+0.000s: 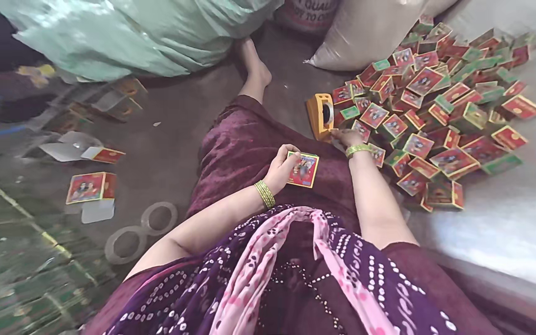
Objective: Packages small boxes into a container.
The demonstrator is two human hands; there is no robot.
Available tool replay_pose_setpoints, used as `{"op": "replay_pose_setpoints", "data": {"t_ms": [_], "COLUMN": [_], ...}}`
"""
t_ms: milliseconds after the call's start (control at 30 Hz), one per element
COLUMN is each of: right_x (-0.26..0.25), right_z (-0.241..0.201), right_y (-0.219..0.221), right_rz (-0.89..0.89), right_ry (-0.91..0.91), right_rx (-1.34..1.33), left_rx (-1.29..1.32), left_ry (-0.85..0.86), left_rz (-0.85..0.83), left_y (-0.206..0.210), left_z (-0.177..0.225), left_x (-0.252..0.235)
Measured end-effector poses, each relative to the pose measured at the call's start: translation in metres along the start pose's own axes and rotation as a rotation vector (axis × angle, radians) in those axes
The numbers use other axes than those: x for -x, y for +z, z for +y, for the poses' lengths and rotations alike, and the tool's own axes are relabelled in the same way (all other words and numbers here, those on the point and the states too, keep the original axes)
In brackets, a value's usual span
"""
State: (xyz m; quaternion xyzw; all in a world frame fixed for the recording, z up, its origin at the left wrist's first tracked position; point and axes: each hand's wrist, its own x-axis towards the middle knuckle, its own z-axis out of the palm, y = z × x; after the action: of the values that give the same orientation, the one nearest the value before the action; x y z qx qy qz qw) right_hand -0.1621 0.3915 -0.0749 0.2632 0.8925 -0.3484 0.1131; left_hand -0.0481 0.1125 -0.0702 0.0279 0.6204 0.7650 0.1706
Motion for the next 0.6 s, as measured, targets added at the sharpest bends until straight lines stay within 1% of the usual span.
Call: {"op": "replay_pose_setpoints", "data": {"t_ms": [67,100,133,167,200,267,367,400,433,500,533,600], "right_x": [0.006,0.014,0.02,0.02,0.018,0.029,0.1,0.123,0.142,0.168,0.174,0.177], "right_z": [-0.005,-0.007,-0.008,-0.006,-0.006,-0.012,-0.033,-0.036,-0.038,-0.037,-0.035,-0.032], "right_y": [0.001,0.003,0.006,0.007,0.005,-0.001,-0.006,-0.004,0.0,0.01,0.014,0.024], "right_rz": [0.059,0.098,0.106,0.093,0.069,-0.016,-0.234,-0.299,-0.35,-0.392,-0.398,-0.389], "right_ry": [-0.041,-0.029,-0.003,-0.011,-0.049,-0.18,-0.292,-0.316,-0.342,-0.383,-0.372,-0.296], "right_rx": [0.251,0.384,0.443,0.424,0.335,-0.008,-0.564,-0.712,-0.806,-0.835,-0.815,-0.779], "left_rx": [-0.011,-0.015,-0.027,-0.046,-0.067,-0.093,-0.135,-0.161,-0.178,-0.203,-0.208,-0.179], "left_ry": [0.017,0.023,0.028,0.033,0.037,0.055,0.094,0.1,0.106,0.124,0.135,0.121], "left_rz": [0.01,0.016,0.018,0.018,0.02,0.025,0.042,0.047,0.052,0.057,0.05,0.027], "left_y": [0.0,0.001,0.001,0.001,0.001,0.0,-0.001,-0.001,-0.001,0.001,0.003,0.006], "left_z": [0.001,0.001,0.002,0.003,0.005,0.004,0.002,0.002,0.003,0.001,0.0,0.001], "left_x": [0.0,0.001,0.002,0.004,0.004,0.005,0.004,0.004,0.004,0.003,0.004,0.006]}}
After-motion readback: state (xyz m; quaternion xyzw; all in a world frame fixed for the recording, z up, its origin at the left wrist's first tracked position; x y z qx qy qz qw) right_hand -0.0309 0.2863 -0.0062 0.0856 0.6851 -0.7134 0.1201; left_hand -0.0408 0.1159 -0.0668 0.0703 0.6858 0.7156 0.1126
